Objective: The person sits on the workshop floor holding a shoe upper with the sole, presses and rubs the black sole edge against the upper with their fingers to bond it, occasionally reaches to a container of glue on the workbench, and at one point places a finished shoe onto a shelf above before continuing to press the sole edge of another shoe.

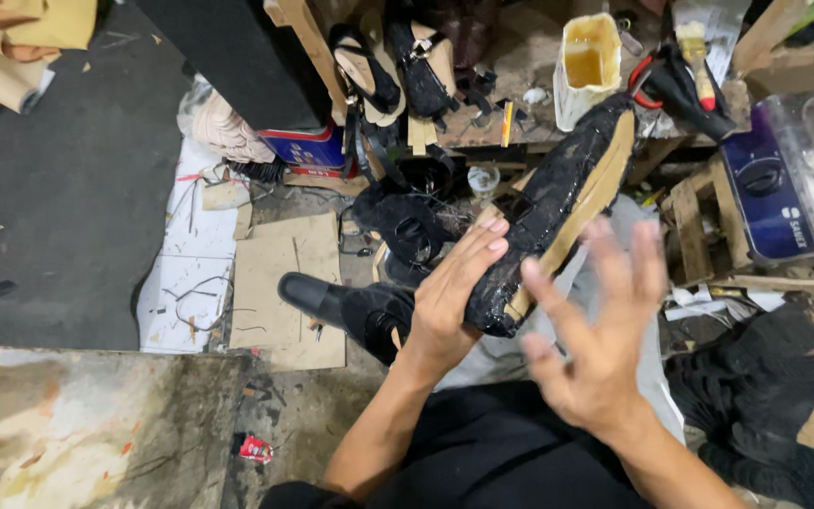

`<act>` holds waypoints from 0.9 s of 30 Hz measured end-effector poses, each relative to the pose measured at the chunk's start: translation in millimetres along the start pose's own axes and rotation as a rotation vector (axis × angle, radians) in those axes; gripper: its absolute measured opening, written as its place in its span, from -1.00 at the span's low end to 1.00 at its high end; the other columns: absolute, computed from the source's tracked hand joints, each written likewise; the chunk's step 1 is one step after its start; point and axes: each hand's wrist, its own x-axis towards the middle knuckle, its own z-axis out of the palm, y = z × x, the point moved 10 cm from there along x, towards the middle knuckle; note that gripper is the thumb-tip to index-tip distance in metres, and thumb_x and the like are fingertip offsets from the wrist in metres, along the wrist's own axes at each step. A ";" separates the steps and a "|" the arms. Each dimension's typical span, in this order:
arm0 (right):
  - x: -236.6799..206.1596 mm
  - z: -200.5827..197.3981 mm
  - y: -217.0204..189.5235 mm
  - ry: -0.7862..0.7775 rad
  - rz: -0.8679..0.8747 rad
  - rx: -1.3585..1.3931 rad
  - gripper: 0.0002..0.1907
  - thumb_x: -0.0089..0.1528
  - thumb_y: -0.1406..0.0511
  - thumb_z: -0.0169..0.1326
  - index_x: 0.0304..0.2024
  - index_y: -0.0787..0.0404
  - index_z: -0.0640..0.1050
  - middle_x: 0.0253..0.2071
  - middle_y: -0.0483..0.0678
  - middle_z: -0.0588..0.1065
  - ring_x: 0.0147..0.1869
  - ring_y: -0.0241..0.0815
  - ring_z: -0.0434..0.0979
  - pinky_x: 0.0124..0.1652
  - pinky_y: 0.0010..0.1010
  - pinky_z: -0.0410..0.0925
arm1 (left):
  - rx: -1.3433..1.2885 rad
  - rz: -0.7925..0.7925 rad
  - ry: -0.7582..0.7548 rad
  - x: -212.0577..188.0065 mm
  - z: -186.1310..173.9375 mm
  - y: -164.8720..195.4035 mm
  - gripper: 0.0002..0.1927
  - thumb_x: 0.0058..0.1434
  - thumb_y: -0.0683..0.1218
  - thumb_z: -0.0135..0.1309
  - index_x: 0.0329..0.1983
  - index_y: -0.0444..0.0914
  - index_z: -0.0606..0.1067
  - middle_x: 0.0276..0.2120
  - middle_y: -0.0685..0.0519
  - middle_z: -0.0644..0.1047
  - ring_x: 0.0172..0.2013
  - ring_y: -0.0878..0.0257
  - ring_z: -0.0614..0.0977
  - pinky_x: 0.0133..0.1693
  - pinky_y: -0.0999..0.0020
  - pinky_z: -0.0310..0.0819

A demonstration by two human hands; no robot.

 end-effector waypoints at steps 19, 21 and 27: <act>-43.6 86.1 193.4 0.321 0.321 0.375 -0.60 0.36 0.27 -0.08 0.21 0.31 0.41 0.17 0.12 0.36 0.23 -0.01 0.39 0.25 -0.23 0.30 | -0.350 -0.258 0.423 72.7 1.7 -89.8 -0.30 0.10 -0.40 0.26 0.34 -0.41 0.34 0.26 -0.13 0.48 0.27 0.15 0.51 0.35 0.25 0.37; -59.9 124.8 212.4 0.174 0.422 0.392 -0.58 0.27 0.35 -0.01 0.20 0.25 0.44 0.10 0.07 0.41 0.12 -0.06 0.45 0.11 -0.28 0.34 | -0.249 -0.304 0.489 108.0 -3.7 -100.2 -0.25 0.05 -0.36 0.37 0.32 -0.41 0.34 0.19 -0.10 0.49 0.18 0.19 0.52 0.28 0.27 0.38; -75.2 150.0 250.2 0.132 0.548 0.447 -0.53 0.22 0.46 0.02 0.21 0.25 0.47 0.04 0.02 0.42 -0.05 -0.17 0.51 -0.06 -0.39 0.41 | -0.872 -0.099 0.579 283.7 15.6 -150.2 -0.47 0.21 -0.27 0.31 0.18 -0.40 0.35 0.02 -0.06 0.56 -0.03 0.20 0.62 0.09 0.29 0.53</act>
